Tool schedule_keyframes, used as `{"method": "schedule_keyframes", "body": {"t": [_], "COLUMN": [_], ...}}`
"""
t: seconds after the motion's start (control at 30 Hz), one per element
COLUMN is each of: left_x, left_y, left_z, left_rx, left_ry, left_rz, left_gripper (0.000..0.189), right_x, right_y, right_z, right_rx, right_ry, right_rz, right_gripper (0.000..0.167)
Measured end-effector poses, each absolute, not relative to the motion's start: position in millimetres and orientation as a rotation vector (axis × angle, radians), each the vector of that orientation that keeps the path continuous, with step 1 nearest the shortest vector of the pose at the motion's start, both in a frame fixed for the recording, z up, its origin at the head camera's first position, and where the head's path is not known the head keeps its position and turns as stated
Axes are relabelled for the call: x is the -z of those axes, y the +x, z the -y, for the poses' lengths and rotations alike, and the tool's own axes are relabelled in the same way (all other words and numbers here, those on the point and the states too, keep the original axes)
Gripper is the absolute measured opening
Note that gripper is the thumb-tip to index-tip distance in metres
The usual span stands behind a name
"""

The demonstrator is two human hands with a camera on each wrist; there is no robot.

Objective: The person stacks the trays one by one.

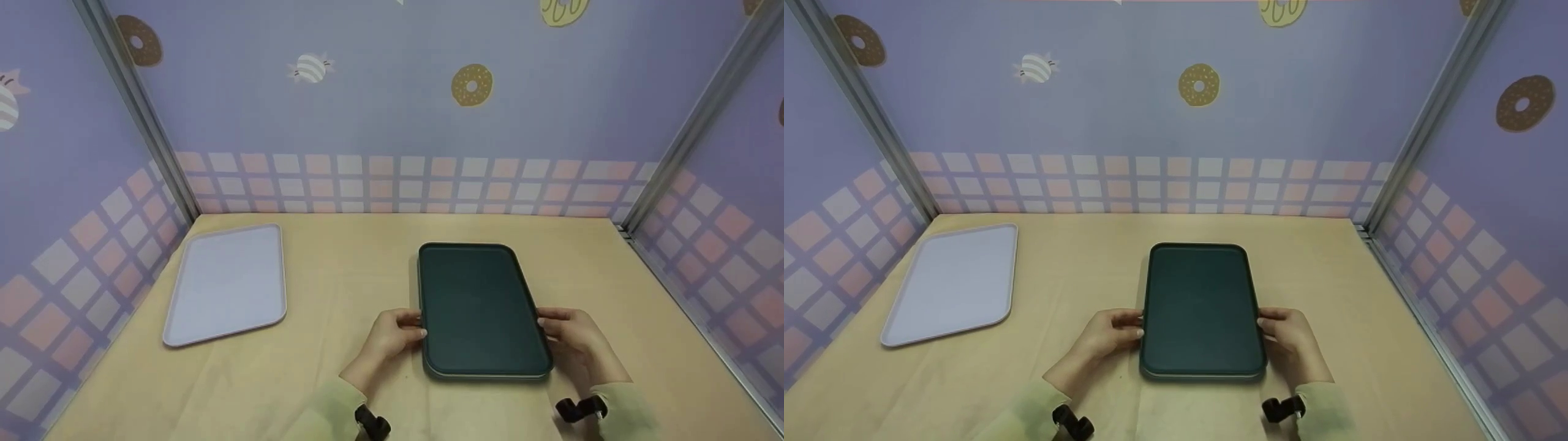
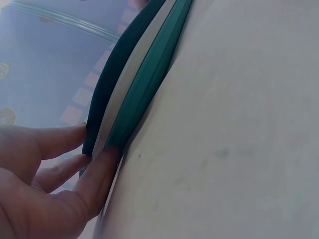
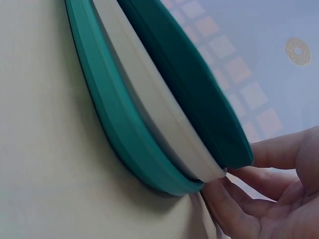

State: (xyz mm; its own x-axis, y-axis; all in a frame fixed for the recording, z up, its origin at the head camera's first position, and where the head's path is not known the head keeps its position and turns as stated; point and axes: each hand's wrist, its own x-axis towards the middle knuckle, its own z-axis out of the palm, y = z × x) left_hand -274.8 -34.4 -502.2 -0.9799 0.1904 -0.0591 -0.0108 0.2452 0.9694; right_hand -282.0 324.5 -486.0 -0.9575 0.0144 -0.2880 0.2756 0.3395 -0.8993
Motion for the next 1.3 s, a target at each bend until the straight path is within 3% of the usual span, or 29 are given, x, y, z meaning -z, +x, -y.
{"method": "schedule_keyframes", "body": {"t": [0.73, 1.3], "left_x": [495, 476], "left_y": [-274, -293], "left_z": [38, 87], "left_rx": [-1.82, -1.97], "left_ry": [0.122, -0.06], "left_rz": [-2.277, -2.24], "left_gripper": [0.043, 0.041], "right_x": [485, 486], "right_y": [-282, -281], "right_z": [-328, -326], "right_rx": [1.666, 1.674], "right_ry": [0.2, 0.235], "right_rz": [-2.392, -2.367], "right_gripper": [0.048, 0.047]}}
